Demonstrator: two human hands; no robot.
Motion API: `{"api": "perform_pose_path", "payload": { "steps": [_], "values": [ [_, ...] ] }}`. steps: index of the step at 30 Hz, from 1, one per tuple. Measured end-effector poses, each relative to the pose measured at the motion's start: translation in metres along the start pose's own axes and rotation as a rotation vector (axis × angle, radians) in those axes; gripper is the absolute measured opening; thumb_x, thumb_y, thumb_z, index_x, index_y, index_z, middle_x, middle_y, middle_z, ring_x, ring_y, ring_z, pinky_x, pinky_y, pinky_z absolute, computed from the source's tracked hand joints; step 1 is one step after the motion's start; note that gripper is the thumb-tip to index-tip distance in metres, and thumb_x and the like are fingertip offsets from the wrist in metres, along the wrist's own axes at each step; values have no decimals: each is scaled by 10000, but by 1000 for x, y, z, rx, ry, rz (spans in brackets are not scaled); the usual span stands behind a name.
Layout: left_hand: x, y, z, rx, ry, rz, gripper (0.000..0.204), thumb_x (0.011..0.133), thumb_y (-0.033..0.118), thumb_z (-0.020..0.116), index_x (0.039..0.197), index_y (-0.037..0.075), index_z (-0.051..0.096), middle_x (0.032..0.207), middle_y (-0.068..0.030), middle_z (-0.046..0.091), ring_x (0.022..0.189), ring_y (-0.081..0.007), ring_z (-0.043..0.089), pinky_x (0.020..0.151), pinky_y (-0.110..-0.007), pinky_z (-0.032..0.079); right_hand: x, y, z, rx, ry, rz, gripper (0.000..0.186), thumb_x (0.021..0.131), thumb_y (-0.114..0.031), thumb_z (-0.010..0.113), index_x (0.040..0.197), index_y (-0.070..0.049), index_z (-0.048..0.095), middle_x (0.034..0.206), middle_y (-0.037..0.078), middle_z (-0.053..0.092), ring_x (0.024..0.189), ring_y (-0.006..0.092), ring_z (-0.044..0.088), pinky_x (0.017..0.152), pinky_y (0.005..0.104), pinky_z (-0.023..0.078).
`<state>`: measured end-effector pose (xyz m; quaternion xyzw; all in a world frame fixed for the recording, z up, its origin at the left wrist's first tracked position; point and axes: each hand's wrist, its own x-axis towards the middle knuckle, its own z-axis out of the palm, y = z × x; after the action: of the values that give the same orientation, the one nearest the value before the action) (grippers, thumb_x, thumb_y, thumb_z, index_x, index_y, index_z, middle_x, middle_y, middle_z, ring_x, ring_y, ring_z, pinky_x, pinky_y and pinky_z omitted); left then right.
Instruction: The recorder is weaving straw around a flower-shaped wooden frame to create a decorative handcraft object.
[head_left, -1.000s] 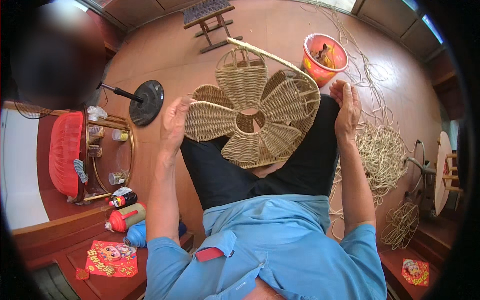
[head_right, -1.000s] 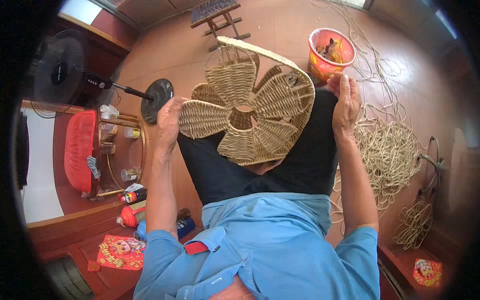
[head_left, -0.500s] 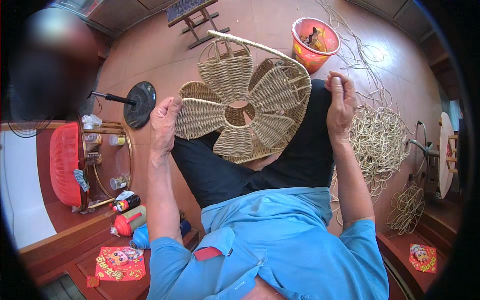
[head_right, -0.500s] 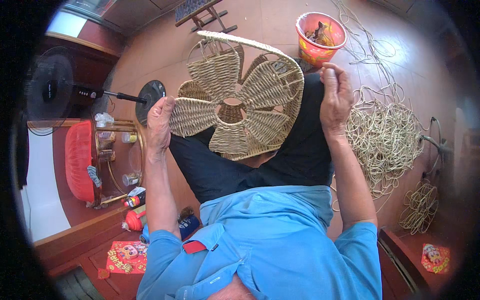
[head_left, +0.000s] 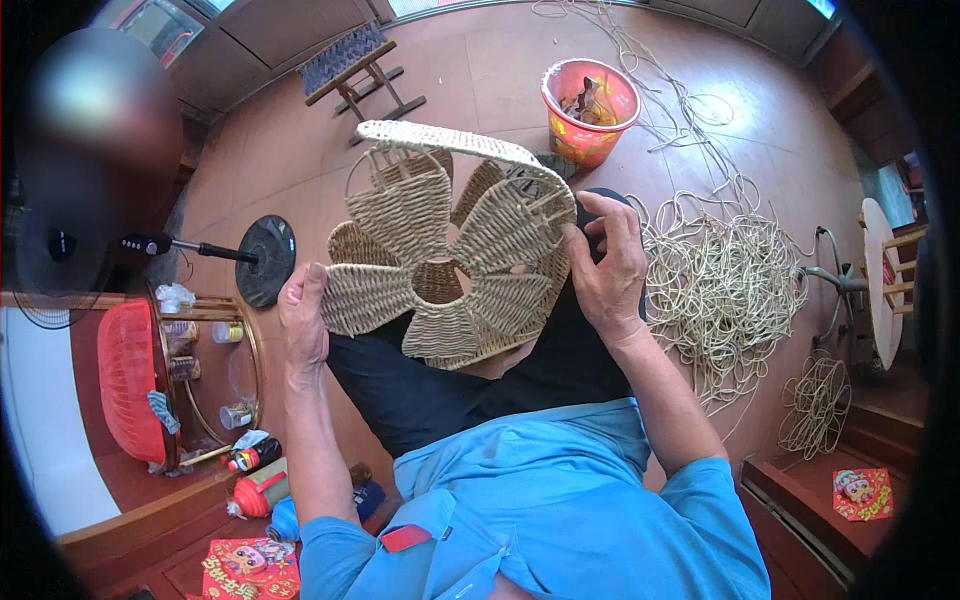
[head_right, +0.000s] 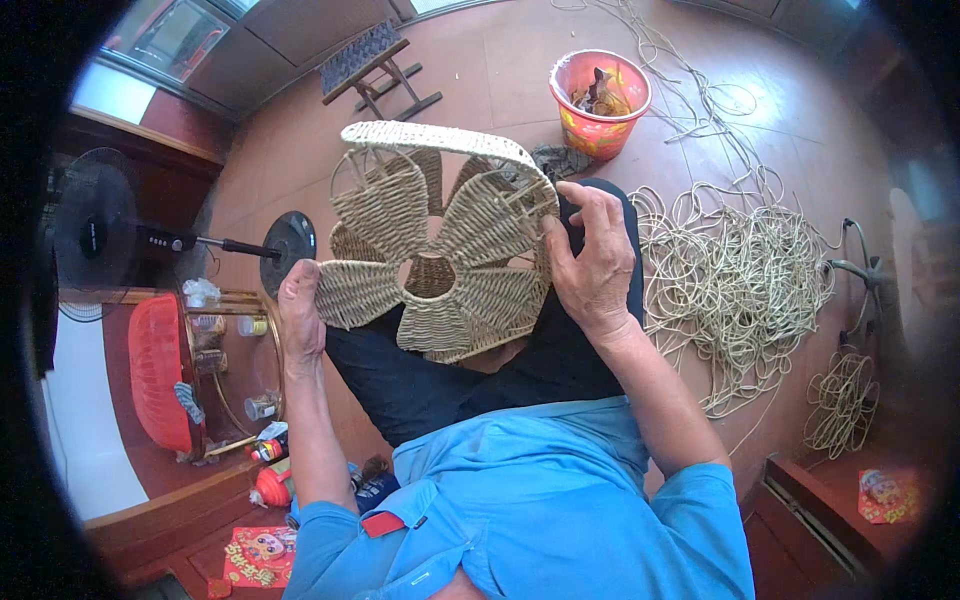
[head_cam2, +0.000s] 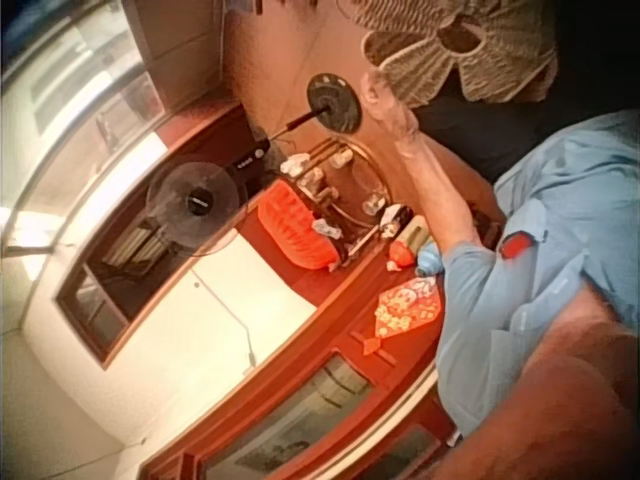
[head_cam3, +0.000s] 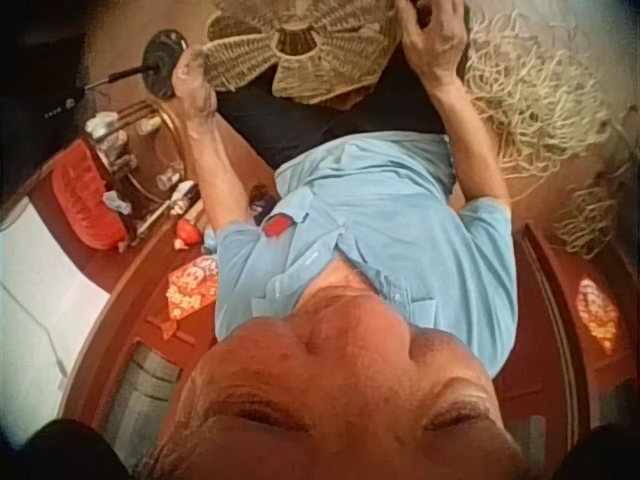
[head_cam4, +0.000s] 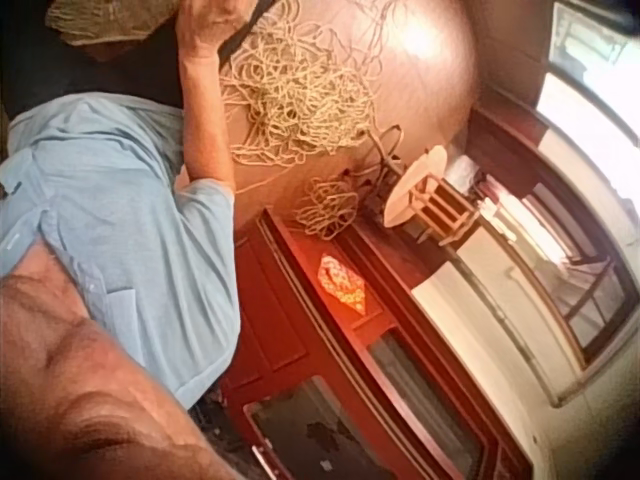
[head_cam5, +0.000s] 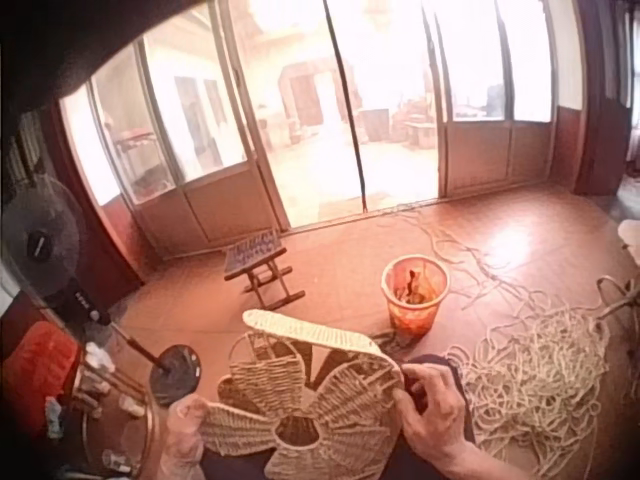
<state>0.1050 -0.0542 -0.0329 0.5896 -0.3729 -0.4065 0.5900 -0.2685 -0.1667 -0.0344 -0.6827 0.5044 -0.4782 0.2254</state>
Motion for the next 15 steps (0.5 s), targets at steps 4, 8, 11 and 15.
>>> {"api": "perform_pose_path", "payload": {
  "steps": [4,8,11,15],
  "values": [
    [-2,-1,1,-23,40,15,341,1085,386,682,922,86,669,853,52,669,764,-21,571,708,-229,469,-1,1,-2,-36,58,-214,402,889,-36,767,1278,-69,676,1144,149,645,980,314,644,841,405,552],
    [-1,3,4,-56,25,-22,333,1082,377,689,908,94,668,860,60,657,778,-18,542,723,-230,445,5,-12,-2,-133,-55,-189,386,904,-79,766,1280,-76,679,1093,136,718,952,312,720,804,399,581],
    [3,-6,-5,-51,11,21,321,1085,364,688,912,93,679,862,64,652,789,-18,526,738,-230,429,16,-15,3,-172,-192,-223,375,986,-204,702,1313,-32,642,940,168,778,756,328,762,670,434,595],
    [5,-6,-3,-44,-14,63,309,1089,354,683,930,89,695,858,65,652,791,-20,526,743,-228,424,33,-27,0,-251,-266,-214,378,998,-258,683,1270,0,632,909,200,768,805,356,769,701,459,602]
  ]
}}
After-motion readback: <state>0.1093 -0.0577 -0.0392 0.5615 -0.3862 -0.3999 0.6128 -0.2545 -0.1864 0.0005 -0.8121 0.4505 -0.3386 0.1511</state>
